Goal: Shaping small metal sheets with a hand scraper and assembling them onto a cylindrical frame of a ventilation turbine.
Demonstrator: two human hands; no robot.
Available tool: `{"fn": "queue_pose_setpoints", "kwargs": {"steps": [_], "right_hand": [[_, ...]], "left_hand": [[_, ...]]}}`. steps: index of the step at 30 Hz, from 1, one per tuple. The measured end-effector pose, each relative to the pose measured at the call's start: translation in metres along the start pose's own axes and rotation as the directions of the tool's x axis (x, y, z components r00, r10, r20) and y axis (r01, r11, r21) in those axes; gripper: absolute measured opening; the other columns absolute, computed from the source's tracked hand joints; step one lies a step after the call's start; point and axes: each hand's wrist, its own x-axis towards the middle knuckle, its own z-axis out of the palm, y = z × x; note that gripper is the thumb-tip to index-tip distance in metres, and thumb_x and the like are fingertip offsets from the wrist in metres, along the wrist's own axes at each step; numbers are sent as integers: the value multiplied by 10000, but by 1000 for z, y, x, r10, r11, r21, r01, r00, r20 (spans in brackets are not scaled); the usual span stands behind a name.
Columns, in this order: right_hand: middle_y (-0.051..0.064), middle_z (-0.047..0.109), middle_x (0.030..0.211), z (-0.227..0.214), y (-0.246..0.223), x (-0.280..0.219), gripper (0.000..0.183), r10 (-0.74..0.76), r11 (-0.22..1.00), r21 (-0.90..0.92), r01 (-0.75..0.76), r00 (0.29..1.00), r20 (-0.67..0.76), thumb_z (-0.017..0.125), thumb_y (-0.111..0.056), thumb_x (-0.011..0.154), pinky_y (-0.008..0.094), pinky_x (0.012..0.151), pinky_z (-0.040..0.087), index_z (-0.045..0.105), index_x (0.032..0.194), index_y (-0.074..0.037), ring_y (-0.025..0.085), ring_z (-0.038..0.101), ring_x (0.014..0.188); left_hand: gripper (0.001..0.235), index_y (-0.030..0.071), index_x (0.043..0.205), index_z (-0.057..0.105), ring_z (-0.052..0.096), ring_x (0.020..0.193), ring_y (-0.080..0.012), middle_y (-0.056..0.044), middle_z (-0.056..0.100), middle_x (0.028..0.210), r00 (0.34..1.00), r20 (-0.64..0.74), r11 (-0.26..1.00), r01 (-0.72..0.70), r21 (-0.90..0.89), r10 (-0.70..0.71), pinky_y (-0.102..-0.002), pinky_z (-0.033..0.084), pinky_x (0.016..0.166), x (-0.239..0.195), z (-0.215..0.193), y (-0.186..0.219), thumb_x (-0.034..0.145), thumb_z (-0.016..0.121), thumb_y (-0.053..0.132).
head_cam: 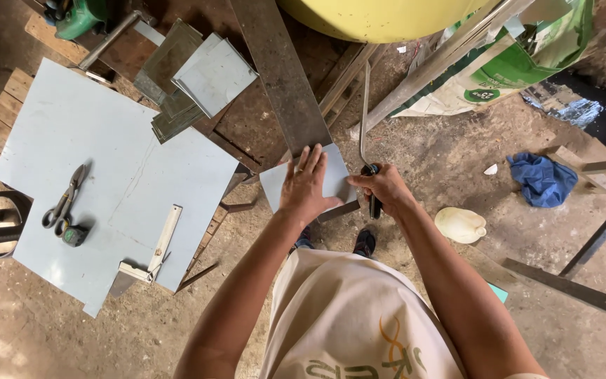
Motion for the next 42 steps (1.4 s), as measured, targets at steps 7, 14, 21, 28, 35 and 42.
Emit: {"fn": "queue_pose_setpoints", "kwargs": {"steps": [7, 14, 21, 28, 35, 42], "right_hand": [[61, 604, 622, 2, -6, -4, 273, -41, 999, -3, 41, 999, 5, 897, -155, 727, 314, 434, 428, 661, 787, -31, 149, 543, 492], [42, 610, 623, 2, -9, -9, 260, -52, 999, 3, 52, 999, -11, 896, -127, 722, 300, 428, 428, 659, 784, -37, 129, 536, 487], [43, 619, 644, 0, -5, -6, 268, -86, 996, 16, 86, 996, 20, 890, -118, 733, 301, 420, 443, 652, 812, -24, 126, 549, 495], [90, 661, 667, -6, 16, -52, 333, -67, 891, -454, 10, 992, -110, 750, -350, 897, 335, 417, 475, 656, 957, -36, 150, 544, 462], [171, 626, 616, -12, 72, -129, 380, -193, 793, -603, 89, 975, -110, 660, -400, 948, 437, 501, 435, 657, 931, -21, 256, 547, 506], [145, 500, 579, -13, 10, -186, 414, -324, 889, -414, 193, 905, -274, 613, -390, 975, 424, 471, 350, 589, 870, 9, 204, 396, 541]], "left_hand": [[1269, 113, 1597, 221, 145, 1563, -218, -57, 143, 1706, 1000, -4, 999, -3, -43, 3, -471, 123, 1277, -1, 6, -4, 637, 874, 626], [1275, 108, 1598, 222, 134, 1564, -226, -55, 140, 1698, 1000, 18, 999, -15, -44, 16, -473, 118, 1274, 0, 9, -4, 637, 868, 639], [1260, 109, 1595, 233, 138, 1566, -229, -62, 144, 1703, 1000, 14, 999, -17, -43, 17, -478, 128, 1271, -2, 6, -3, 641, 867, 632], [1264, 110, 1599, 220, 134, 1565, -229, -58, 135, 1709, 999, 35, 1000, 2, -20, -1, -468, 122, 1273, 2, 7, 0, 647, 848, 654], [1241, 135, 1596, 207, 108, 1561, -222, -44, 114, 1698, 999, 32, 1000, 12, -16, -12, -465, 104, 1266, 2, 12, -2, 660, 823, 670], [1193, 99, 1601, 233, 125, 1585, -238, -69, 128, 1713, 1000, 16, 999, -10, -54, 11, -456, 101, 1286, 1, 10, -3, 708, 817, 632]]}}
